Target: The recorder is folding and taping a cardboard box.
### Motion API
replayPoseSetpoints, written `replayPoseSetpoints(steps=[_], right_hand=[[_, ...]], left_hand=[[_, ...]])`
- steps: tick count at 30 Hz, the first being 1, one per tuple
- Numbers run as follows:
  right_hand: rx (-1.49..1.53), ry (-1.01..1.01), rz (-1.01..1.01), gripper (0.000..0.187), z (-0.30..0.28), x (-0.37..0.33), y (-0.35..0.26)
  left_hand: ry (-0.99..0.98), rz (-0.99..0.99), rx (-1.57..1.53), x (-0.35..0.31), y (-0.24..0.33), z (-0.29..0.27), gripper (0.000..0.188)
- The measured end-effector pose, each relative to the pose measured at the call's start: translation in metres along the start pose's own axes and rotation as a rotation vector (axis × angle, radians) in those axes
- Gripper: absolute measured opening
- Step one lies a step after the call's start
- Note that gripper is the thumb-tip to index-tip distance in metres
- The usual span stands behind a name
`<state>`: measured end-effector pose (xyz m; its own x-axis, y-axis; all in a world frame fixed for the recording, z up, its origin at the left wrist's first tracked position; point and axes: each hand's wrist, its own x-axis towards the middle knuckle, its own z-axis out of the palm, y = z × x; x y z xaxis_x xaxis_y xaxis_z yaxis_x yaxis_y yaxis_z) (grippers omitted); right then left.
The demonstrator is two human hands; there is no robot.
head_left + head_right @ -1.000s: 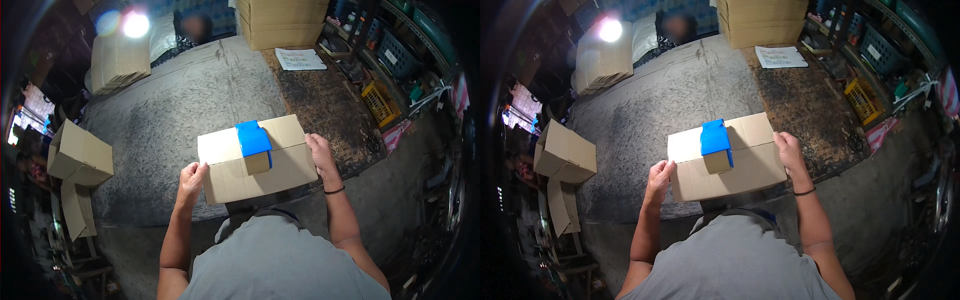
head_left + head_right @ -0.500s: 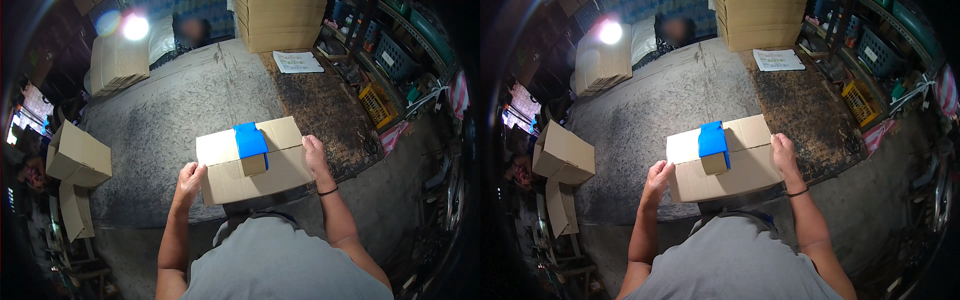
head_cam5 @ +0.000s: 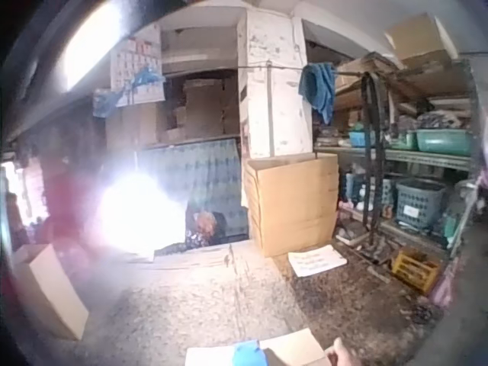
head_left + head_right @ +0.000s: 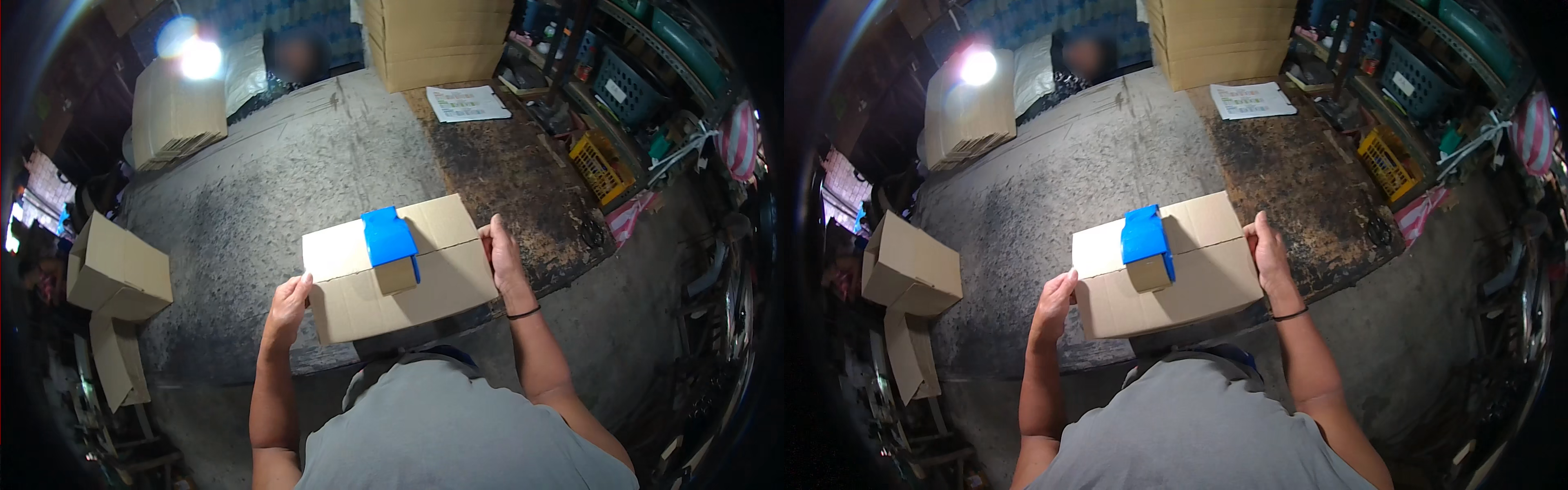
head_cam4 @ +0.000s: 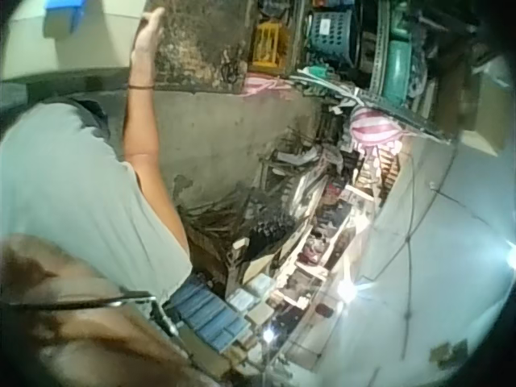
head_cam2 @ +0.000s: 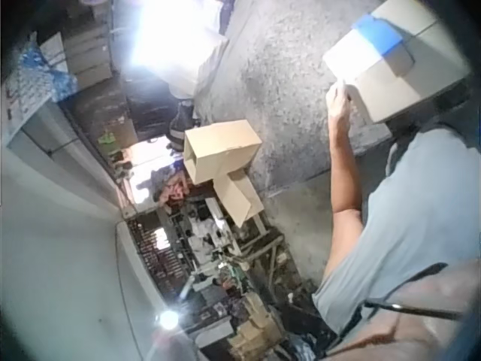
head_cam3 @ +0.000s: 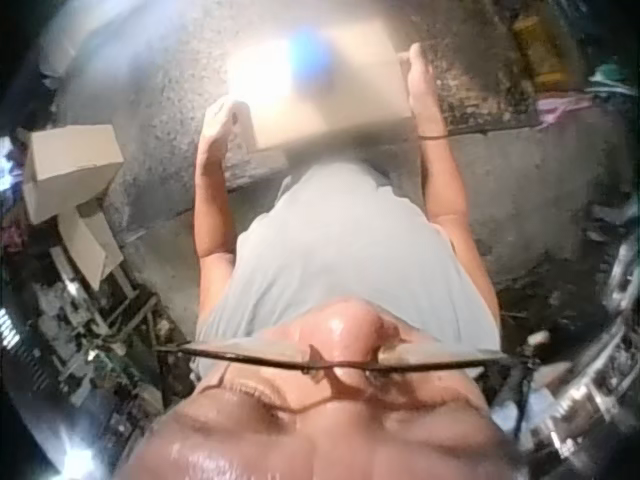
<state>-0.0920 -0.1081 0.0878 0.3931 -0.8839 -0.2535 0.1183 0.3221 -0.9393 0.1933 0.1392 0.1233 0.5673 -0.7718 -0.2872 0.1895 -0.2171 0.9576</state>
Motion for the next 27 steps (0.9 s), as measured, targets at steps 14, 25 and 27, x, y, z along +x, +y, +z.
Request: replayPoseSetpoints(steps=[14,25,27], right_hand=[[-0.162,-0.029,-0.138,0.021,-0.006,0.007,0.01],[-0.436,0.088,-0.357,0.014,-0.006,0.009,0.013],[-0.394,0.067,-0.305,0.014,-0.008,0.008,0.01]], left_hand=[[-0.057,-0.023,0.056,0.011,-0.01,-0.004,0.033],[0.006,0.807,1.411,0.008,-0.015,0.029,0.068],[-0.295,0.759,1.447,0.001,-0.009,0.039,0.077]])
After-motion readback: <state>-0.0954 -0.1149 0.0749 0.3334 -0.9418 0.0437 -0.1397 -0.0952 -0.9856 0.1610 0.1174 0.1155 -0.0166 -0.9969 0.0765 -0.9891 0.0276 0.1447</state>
